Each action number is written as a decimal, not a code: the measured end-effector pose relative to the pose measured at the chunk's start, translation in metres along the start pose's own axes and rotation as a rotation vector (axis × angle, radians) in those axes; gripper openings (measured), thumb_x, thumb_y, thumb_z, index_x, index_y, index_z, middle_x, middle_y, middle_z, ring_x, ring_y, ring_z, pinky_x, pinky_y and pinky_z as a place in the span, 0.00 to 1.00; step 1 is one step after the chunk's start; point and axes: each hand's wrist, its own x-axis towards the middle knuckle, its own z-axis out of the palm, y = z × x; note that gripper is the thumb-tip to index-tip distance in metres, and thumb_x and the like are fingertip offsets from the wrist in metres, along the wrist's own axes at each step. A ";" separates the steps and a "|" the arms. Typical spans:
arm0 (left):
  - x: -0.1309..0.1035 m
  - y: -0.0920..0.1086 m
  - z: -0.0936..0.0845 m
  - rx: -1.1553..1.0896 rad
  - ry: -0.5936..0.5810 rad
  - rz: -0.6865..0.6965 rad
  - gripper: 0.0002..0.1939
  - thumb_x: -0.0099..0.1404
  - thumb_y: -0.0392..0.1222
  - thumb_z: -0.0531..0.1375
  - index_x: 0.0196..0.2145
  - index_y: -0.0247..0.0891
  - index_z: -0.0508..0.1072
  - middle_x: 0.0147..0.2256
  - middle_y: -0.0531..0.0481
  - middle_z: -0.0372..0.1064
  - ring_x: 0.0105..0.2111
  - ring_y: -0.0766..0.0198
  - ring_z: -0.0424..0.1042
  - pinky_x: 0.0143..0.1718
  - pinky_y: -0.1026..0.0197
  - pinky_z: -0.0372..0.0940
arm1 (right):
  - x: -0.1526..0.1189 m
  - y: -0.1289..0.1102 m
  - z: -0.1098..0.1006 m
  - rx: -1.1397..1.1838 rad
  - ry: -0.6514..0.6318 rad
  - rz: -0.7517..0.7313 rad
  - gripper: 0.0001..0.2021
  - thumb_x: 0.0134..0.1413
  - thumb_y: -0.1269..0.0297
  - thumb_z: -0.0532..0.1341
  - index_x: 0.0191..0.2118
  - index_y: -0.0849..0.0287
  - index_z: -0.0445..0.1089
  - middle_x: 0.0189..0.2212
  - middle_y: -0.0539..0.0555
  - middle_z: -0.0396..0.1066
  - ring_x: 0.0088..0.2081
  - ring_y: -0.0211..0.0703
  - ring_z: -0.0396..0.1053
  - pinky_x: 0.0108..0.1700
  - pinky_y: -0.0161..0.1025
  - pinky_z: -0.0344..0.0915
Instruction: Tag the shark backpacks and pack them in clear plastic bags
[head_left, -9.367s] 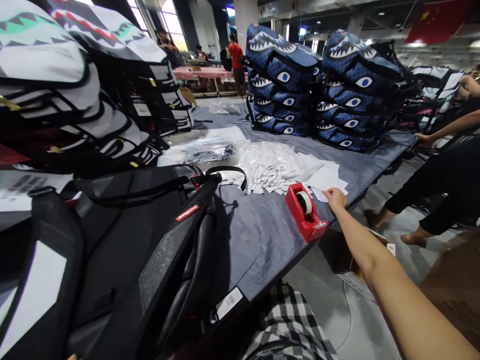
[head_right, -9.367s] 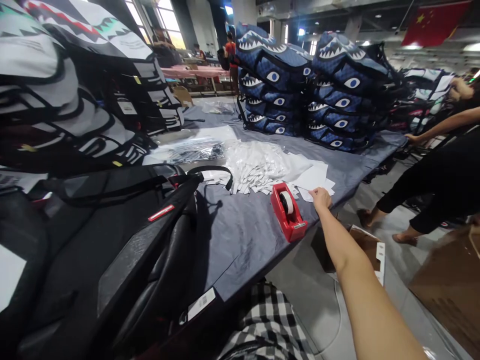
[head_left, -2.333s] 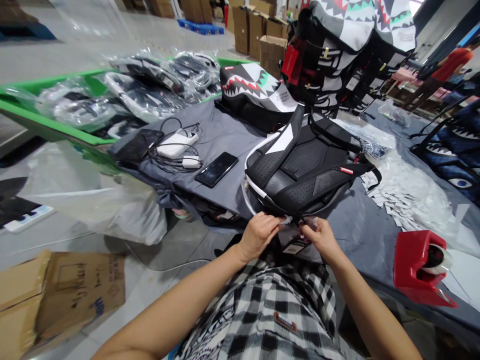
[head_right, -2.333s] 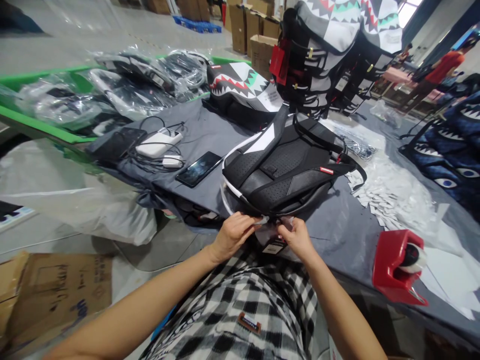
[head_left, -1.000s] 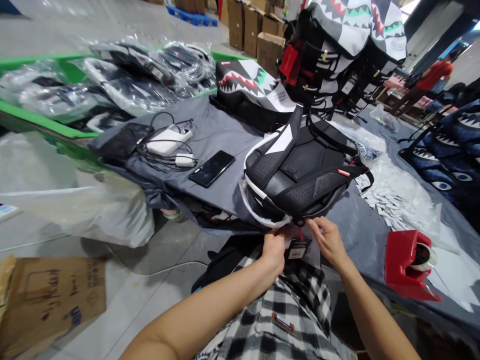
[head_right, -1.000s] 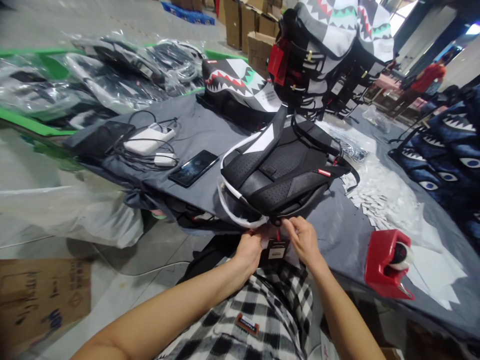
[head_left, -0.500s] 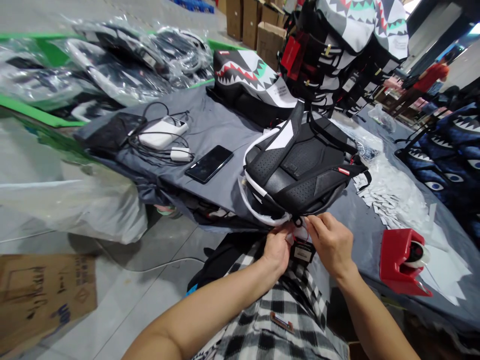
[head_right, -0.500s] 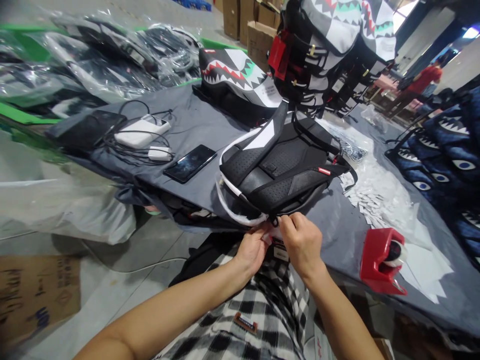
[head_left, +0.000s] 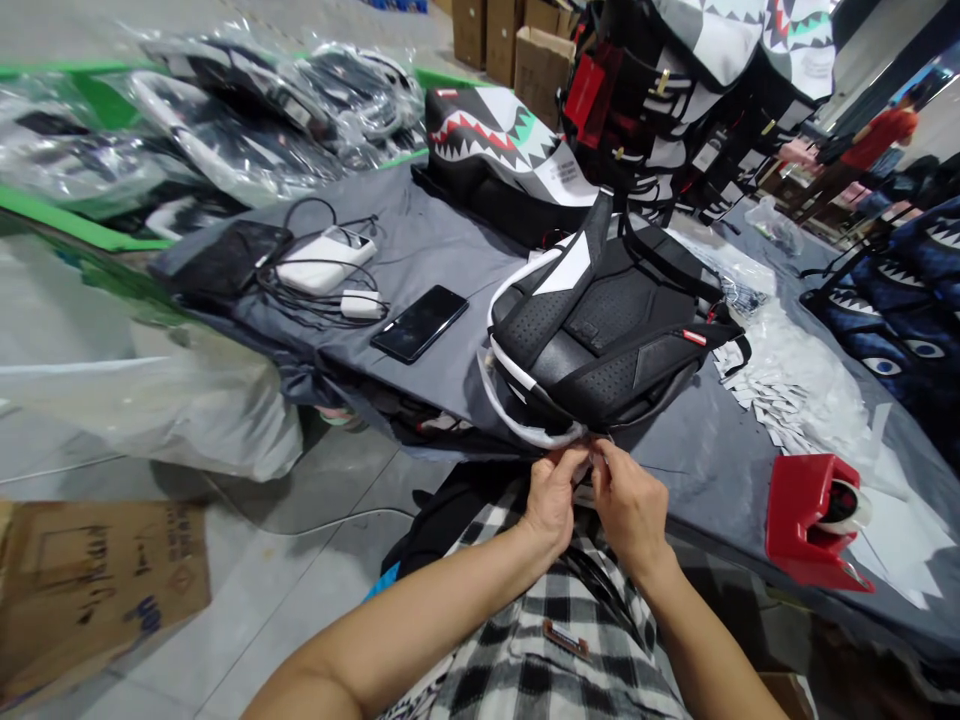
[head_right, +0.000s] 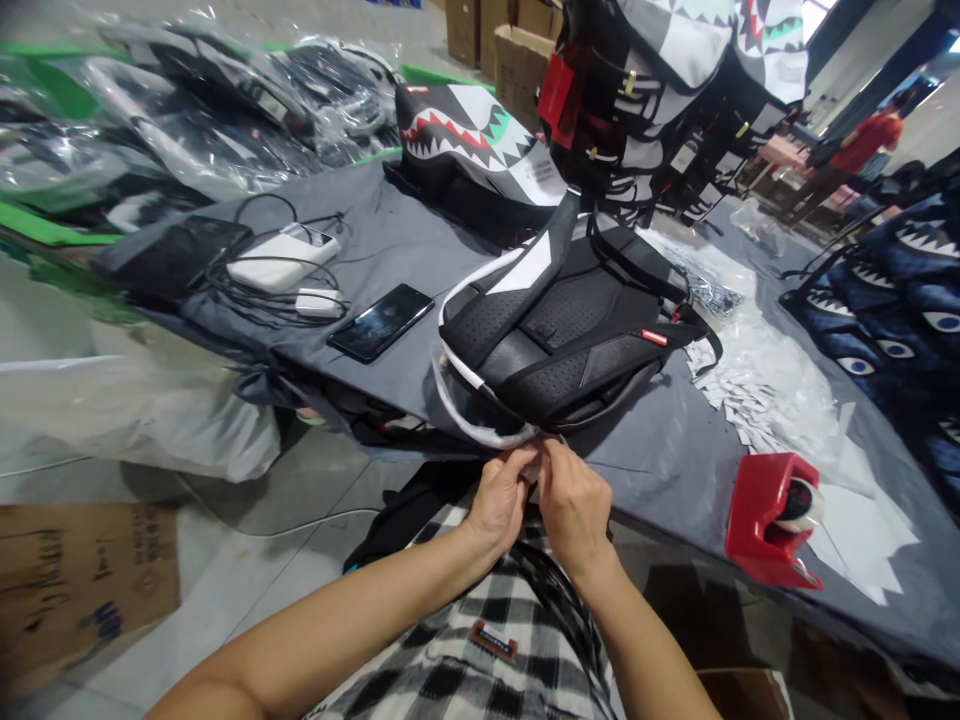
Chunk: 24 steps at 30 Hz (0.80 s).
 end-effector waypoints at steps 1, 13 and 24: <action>0.000 0.000 0.000 -0.004 -0.004 0.005 0.14 0.43 0.45 0.72 0.27 0.34 0.80 0.30 0.47 0.78 0.32 0.62 0.74 0.41 0.60 0.66 | -0.003 0.001 0.001 0.042 0.007 0.018 0.13 0.69 0.70 0.50 0.45 0.61 0.72 0.37 0.56 0.79 0.33 0.39 0.76 0.35 0.33 0.66; 0.013 -0.008 0.008 -0.055 0.083 0.070 0.17 0.39 0.43 0.75 0.27 0.35 0.78 0.30 0.49 0.77 0.30 0.65 0.72 0.37 0.61 0.66 | -0.007 0.013 -0.001 0.363 0.132 0.300 0.07 0.64 0.64 0.60 0.45 0.59 0.71 0.35 0.53 0.75 0.27 0.35 0.68 0.31 0.34 0.64; -0.003 0.005 -0.006 0.185 0.122 0.098 0.15 0.40 0.46 0.74 0.25 0.35 0.81 0.27 0.51 0.76 0.29 0.66 0.68 0.37 0.62 0.65 | 0.004 0.009 0.024 -0.108 0.108 0.102 0.10 0.64 0.69 0.58 0.29 0.56 0.65 0.26 0.50 0.65 0.29 0.40 0.61 0.30 0.38 0.52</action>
